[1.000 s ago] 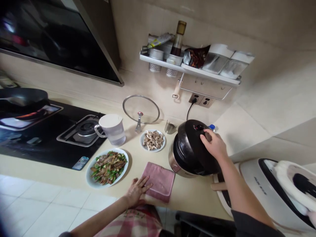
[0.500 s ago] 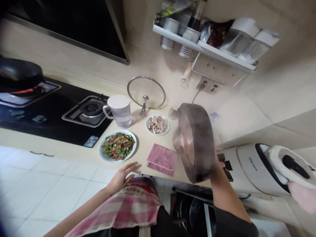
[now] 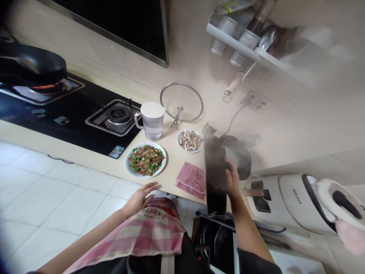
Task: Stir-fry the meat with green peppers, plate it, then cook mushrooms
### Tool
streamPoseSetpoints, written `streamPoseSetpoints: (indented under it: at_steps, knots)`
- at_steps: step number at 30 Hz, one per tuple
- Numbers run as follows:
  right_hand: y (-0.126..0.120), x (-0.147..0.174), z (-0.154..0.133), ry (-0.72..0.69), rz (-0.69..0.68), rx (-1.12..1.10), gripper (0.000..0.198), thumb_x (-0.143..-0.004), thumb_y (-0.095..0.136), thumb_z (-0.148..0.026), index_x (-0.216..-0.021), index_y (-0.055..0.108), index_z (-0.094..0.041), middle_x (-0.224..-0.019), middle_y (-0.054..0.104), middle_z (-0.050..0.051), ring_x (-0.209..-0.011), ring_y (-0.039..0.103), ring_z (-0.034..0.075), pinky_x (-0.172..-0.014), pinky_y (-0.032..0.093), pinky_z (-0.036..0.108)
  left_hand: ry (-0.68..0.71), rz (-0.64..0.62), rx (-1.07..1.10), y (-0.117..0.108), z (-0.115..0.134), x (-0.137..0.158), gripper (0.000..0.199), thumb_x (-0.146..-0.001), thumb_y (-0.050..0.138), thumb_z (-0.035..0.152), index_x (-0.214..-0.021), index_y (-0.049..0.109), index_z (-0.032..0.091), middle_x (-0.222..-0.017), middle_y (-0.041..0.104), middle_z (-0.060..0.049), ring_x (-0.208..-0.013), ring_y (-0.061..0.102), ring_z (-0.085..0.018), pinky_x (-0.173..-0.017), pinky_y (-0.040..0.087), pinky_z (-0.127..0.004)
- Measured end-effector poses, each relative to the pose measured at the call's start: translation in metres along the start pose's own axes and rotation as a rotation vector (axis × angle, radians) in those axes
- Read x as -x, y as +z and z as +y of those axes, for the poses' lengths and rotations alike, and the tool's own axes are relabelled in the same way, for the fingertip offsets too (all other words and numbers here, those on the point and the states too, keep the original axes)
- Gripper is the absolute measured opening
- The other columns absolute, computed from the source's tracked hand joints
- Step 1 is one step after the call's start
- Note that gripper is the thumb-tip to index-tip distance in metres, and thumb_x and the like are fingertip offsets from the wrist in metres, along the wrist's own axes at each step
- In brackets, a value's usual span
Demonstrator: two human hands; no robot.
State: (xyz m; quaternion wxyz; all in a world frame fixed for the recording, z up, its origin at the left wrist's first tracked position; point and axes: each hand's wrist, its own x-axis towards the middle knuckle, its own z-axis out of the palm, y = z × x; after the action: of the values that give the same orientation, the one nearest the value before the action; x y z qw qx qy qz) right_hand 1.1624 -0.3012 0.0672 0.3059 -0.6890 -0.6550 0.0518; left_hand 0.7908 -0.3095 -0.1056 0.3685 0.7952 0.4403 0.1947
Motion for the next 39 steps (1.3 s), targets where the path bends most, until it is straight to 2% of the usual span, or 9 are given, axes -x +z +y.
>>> streamPoseSetpoints:
  at_steps: [4, 8, 12, 17, 23, 30, 34, 36, 39]
  knots:
    - [0.02, 0.009, 0.0, -0.166, 0.04, -0.21, 0.037, -0.09, 0.035, -0.042, -0.116, 0.049, -0.019, -0.114, 0.057, 0.012, -0.109, 0.053, 0.027, -0.093, 0.042, 0.043, 0.014, 0.008, -0.008, 0.0, -0.006, 0.003, 0.039, -0.089, 0.041, 0.029, -0.125, 0.055, 0.023, -0.131, 0.054, -0.009, -0.119, 0.054, -0.021, -0.102, 0.043, -0.036]
    - [0.045, 0.016, 0.003, -0.207, 0.028, -0.294, 0.034, -0.09, 0.039, -0.042, -0.116, 0.049, -0.022, -0.111, 0.059, 0.009, -0.104, 0.056, 0.024, -0.089, 0.045, 0.04, 0.046, 0.024, -0.019, 0.001, -0.01, 0.007, 0.037, -0.089, 0.041, 0.028, -0.123, 0.056, 0.024, -0.129, 0.056, -0.009, -0.116, 0.056, -0.021, -0.099, 0.046, -0.034]
    - [0.065, 0.019, 0.008, -0.193, 0.008, -0.206, 0.032, -0.088, 0.044, -0.04, -0.114, 0.05, -0.022, -0.108, 0.058, 0.01, -0.1, 0.056, 0.024, -0.087, 0.046, 0.041, 0.068, 0.035, -0.051, 0.001, -0.013, 0.009, 0.037, -0.089, 0.041, 0.028, -0.122, 0.057, 0.025, -0.128, 0.057, -0.008, -0.113, 0.058, -0.02, -0.097, 0.048, -0.033]
    - [0.075, 0.025, 0.007, -0.198, -0.064, -0.111, 0.032, -0.086, 0.048, -0.035, -0.115, 0.051, -0.022, -0.107, 0.055, 0.009, -0.101, 0.054, 0.023, -0.089, 0.046, 0.04, 0.061, 0.045, -0.076, 0.005, -0.018, 0.013, 0.032, -0.088, 0.043, 0.027, -0.115, 0.061, 0.024, -0.124, 0.059, -0.009, -0.108, 0.061, -0.021, -0.094, 0.05, -0.033]
    - [0.082, 0.033, 0.001, -0.187, -0.023, -0.082, 0.03, -0.084, 0.048, -0.031, -0.113, 0.052, -0.022, -0.107, 0.055, 0.009, -0.102, 0.054, 0.023, -0.09, 0.046, 0.04, 0.042, 0.062, -0.049, 0.01, -0.021, 0.014, 0.03, -0.087, 0.045, 0.028, -0.11, 0.063, 0.023, -0.122, 0.061, -0.01, -0.109, 0.061, -0.022, -0.094, 0.05, -0.034]
    - [0.089, 0.031, 0.004, -0.218, -0.012, 0.012, 0.032, -0.081, 0.052, -0.031, -0.112, 0.055, -0.021, -0.106, 0.053, 0.009, -0.101, 0.053, 0.024, -0.09, 0.047, 0.041, -0.006, 0.041, 0.0, 0.008, -0.01, 0.012, 0.03, -0.084, 0.045, 0.026, -0.108, 0.064, 0.023, -0.122, 0.061, -0.009, -0.11, 0.06, -0.023, -0.096, 0.049, -0.036]
    - [0.07, 0.029, -0.012, -0.222, -0.014, -0.052, 0.033, -0.083, 0.051, -0.032, -0.113, 0.054, -0.022, -0.105, 0.055, 0.009, -0.1, 0.054, 0.023, -0.09, 0.047, 0.039, -0.035, 0.008, 0.047, 0.01, -0.005, 0.009, 0.03, -0.084, 0.047, 0.03, -0.107, 0.065, 0.024, -0.121, 0.063, -0.008, -0.11, 0.06, -0.023, -0.095, 0.049, -0.035]
    - [0.042, 0.023, -0.023, -0.214, -0.006, -0.087, 0.033, -0.084, 0.05, -0.034, -0.115, 0.052, -0.022, -0.107, 0.056, 0.009, -0.101, 0.055, 0.023, -0.089, 0.046, 0.039, -0.073, -0.028, 0.073, 0.012, -0.003, 0.006, 0.03, -0.084, 0.046, 0.031, -0.106, 0.066, 0.024, -0.115, 0.066, -0.008, -0.102, 0.064, -0.022, -0.09, 0.052, -0.034]
    - [-0.016, 0.003, -0.03, -0.213, 0.016, -0.069, 0.032, -0.087, 0.047, -0.036, -0.116, 0.051, -0.023, -0.11, 0.058, 0.009, -0.102, 0.055, 0.023, -0.089, 0.045, 0.038, -0.114, -0.075, 0.112, 0.017, 0.0, 0.001, 0.034, -0.085, 0.044, 0.032, -0.111, 0.064, 0.025, -0.114, 0.068, -0.006, -0.098, 0.066, -0.021, -0.088, 0.052, -0.031]
